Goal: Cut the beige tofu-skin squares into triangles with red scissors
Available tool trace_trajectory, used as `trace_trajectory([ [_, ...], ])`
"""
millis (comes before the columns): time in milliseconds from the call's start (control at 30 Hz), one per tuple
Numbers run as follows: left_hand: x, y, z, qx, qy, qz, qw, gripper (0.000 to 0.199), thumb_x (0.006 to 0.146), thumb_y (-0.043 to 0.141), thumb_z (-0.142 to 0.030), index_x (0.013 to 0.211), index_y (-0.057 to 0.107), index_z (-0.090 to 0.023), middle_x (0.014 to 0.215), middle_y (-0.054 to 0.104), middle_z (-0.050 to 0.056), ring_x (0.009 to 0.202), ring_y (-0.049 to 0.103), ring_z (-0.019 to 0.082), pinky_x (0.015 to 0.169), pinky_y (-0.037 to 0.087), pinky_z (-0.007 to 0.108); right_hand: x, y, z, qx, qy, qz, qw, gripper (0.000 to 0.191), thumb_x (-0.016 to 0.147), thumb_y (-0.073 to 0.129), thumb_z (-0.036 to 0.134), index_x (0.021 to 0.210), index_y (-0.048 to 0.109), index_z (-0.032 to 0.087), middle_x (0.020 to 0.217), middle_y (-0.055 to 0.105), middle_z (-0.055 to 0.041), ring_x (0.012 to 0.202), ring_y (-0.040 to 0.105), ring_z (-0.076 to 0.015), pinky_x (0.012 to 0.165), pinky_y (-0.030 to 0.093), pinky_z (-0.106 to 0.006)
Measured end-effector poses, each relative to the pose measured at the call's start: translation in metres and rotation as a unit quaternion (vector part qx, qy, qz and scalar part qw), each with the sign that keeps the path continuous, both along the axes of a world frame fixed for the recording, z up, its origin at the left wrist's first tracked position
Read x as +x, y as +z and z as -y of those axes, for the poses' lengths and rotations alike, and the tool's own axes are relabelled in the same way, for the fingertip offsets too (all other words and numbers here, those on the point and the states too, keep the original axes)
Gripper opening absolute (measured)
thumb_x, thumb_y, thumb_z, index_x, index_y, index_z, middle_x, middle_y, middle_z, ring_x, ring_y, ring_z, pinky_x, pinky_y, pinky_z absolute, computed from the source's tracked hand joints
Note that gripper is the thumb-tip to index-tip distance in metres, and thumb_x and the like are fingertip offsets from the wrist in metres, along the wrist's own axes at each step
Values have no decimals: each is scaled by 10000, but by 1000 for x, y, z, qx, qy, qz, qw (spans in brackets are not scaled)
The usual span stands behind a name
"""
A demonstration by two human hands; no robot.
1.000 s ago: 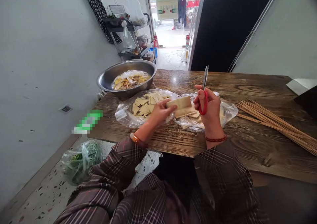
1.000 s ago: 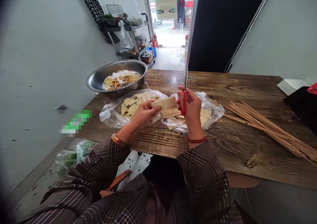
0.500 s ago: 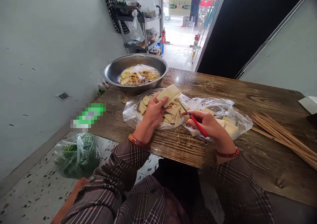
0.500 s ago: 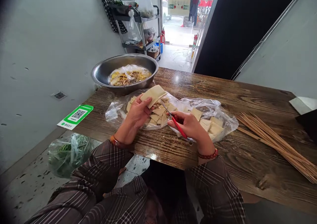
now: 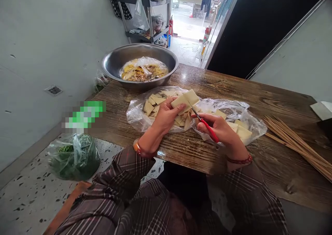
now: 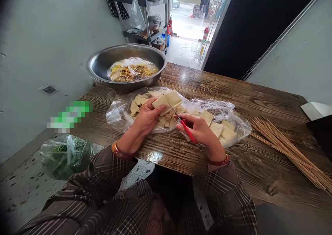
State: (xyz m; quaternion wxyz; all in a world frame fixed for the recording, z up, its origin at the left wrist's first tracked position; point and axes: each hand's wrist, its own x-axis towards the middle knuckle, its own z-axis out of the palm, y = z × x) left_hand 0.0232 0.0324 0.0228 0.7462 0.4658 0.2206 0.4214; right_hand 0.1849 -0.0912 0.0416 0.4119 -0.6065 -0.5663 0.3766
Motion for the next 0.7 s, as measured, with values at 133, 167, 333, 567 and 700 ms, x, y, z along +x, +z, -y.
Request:
trace_trajectory([
  [133,0,-1,2,9,-2,-11,1000,434,607,898,-407,858,645,-160,752,634,-25,648,564,84,605,476,203,1,-1,0,-1,5,-8,1000,604,834,675,591,1205,713,117,691,554,-6,596,439,-122,529,362,-258],
  [167,0,-1,2,10,-2,-13,1000,437,610,897,-406,871,648,-160,761,640,-22,658,574,88,619,486,207,1,-1,0,0,5,-6,1000,599,839,674,586,1209,712,116,690,556,-7,592,435,-120,527,361,-256],
  [333,0,-2,4,7,-12,-25,1000,461,610,897,-408,904,649,-155,819,679,-2,716,632,114,691,531,237,-1,0,0,5,4,-17,1000,582,835,675,596,1157,736,115,655,521,11,557,400,-103,500,329,-248],
  [567,0,-3,2,-11,-15,-20,1000,478,592,914,-404,908,656,-156,795,685,-12,685,642,106,677,542,227,-4,1,-2,3,-14,-33,999,558,806,702,604,1084,758,123,609,504,25,514,365,-87,459,294,-236],
  [700,-1,-4,2,-15,-13,-9,1000,471,599,915,-387,921,656,-159,802,687,-16,682,642,102,667,546,226,-4,2,-2,-2,-20,-32,999,562,773,737,595,1074,761,120,590,510,27,513,400,-93,463,317,-237],
])
